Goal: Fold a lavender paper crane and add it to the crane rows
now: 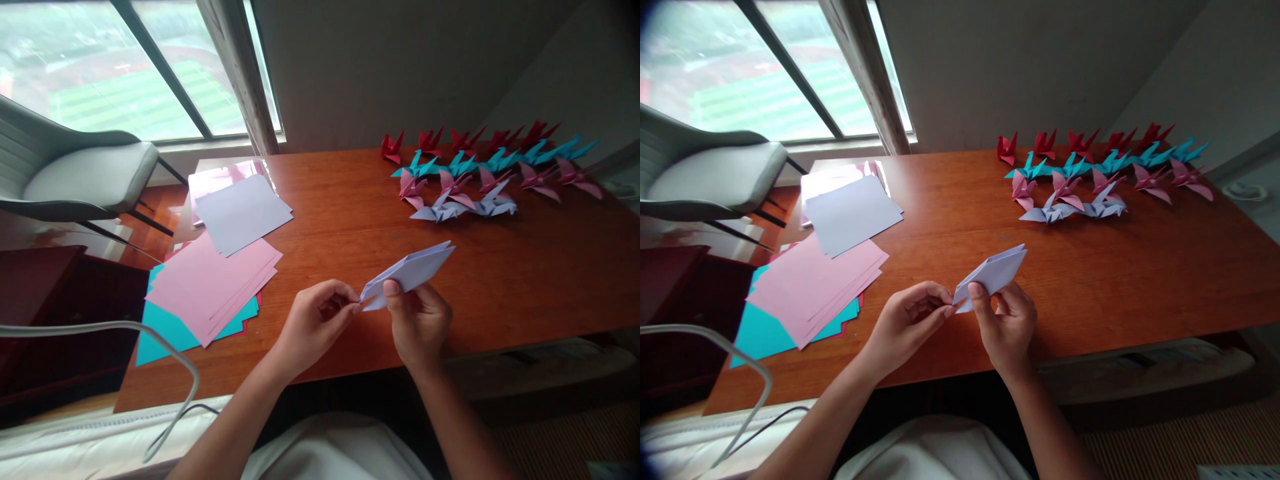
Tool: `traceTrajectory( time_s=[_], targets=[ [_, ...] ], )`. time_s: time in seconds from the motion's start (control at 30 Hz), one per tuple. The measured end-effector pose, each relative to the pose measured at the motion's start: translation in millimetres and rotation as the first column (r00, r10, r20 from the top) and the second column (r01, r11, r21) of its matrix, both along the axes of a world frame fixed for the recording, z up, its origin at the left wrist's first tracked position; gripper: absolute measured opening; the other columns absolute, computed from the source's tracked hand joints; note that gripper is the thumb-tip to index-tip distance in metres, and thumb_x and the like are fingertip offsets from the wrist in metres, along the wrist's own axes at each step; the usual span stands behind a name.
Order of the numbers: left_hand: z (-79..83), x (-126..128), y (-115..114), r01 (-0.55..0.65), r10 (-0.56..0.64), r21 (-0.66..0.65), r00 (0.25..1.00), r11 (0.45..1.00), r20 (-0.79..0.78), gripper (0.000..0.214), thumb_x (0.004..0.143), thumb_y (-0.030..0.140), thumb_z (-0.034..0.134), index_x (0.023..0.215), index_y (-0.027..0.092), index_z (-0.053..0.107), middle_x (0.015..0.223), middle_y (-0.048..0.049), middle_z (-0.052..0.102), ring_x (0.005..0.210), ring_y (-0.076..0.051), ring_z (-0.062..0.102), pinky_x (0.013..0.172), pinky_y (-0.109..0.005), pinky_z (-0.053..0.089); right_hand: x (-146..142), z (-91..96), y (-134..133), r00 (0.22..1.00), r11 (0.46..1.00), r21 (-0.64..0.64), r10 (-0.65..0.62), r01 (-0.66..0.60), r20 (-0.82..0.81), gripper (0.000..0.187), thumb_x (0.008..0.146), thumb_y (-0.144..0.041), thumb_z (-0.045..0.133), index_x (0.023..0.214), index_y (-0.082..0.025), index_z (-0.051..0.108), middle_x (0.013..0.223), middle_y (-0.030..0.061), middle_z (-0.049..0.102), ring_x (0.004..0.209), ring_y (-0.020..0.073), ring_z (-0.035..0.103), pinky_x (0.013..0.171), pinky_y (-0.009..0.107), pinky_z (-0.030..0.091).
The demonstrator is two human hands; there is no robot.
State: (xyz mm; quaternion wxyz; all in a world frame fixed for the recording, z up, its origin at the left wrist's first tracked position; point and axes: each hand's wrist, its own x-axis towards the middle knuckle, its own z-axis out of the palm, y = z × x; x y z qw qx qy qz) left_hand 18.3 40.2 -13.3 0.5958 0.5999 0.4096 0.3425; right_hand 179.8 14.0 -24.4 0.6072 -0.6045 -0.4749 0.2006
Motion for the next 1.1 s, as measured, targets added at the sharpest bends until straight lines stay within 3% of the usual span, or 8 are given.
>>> traceTrajectory(
  time_s=[0.27, 0.5, 0.83, 0.97, 1.1],
  targets=[
    [5.7, 3.6, 2.3, -0.073, 0.078, -0.051, 0.992, 0.996, 0.097, 0.013, 0.084, 0.024, 0.075, 0.083, 0.014, 0.067, 0.080, -0.0033, 0.066, 0.072, -0.013, 0.060, 0.066, -0.023, 0.049, 1.4, -4.6, 0.6, 0.998, 0.995, 0.073, 0.066, -0.067, 0.015, 0.021, 0.088, -0.031, 0.071, 0.070, -0.022, 0.066, 0.062, -0.0029, 0.066, 0.056, 0.0131, 0.060, 0.055, 0.024, 0.047],
    [3.4, 1.6, 3.4, -0.065, 0.071, -0.055, 0.991, 0.996, 0.109, 0.011, 0.084, 0.023, 0.075, 0.082, 0.014, 0.069, 0.080, -0.0040, 0.067, 0.074, -0.014, 0.061, 0.068, -0.023, 0.050, 1.5, -5.3, -0.4, 0.998, 0.996, 0.063, 0.065, -0.065, -0.008, 0.019, 0.088, -0.030, 0.071, 0.071, -0.022, 0.068, 0.064, -0.0023, 0.067, 0.059, 0.0138, 0.061, 0.056, 0.025, 0.048],
    [2.7, 1.7, 2.9, -0.097, 0.100, -0.031, 0.989, 0.995, 0.108, 0.011, 0.083, 0.022, 0.077, 0.082, 0.015, 0.069, 0.079, -0.0039, 0.068, 0.073, -0.014, 0.063, 0.067, -0.024, 0.052, 2.2, -2.5, 0.0, 0.999, 0.998, 0.052, 0.044, -0.043, -0.018, 0.027, 0.088, -0.035, 0.072, 0.066, -0.021, 0.065, 0.059, -0.0029, 0.061, 0.053, 0.0120, 0.053, 0.051, 0.024, 0.041],
    [1.7, 1.5, 2.4, -0.128, 0.124, 0.020, 0.984, 0.992, 0.130, 0.012, 0.082, 0.020, 0.078, 0.087, 0.016, 0.069, 0.084, -0.0040, 0.069, 0.076, -0.015, 0.065, 0.068, -0.026, 0.054, 3.1, -7.6, -0.7, 0.990, 0.998, 0.002, 0.059, -0.059, -0.132, 0.027, 0.086, -0.036, 0.074, 0.066, -0.021, 0.065, 0.060, -0.0027, 0.058, 0.057, 0.0128, 0.053, 0.055, 0.026, 0.042],
    [0.9, 0.0, 0.7, -0.181, 0.159, 0.153, 0.977, 0.972, 0.143, 0.015, 0.083, 0.014, 0.076, 0.096, 0.018, 0.070, 0.089, -0.0037, 0.071, 0.079, -0.015, 0.066, 0.073, -0.026, 0.054, 5.4, -11.9, 4.2, 0.901, 0.975, 0.058, 0.220, -0.214, -0.374, 0.018, 0.085, -0.036, 0.075, 0.076, -0.022, 0.068, 0.076, -0.0003, 0.062, 0.067, 0.0142, 0.055, 0.058, 0.027, 0.042]
  ],
)
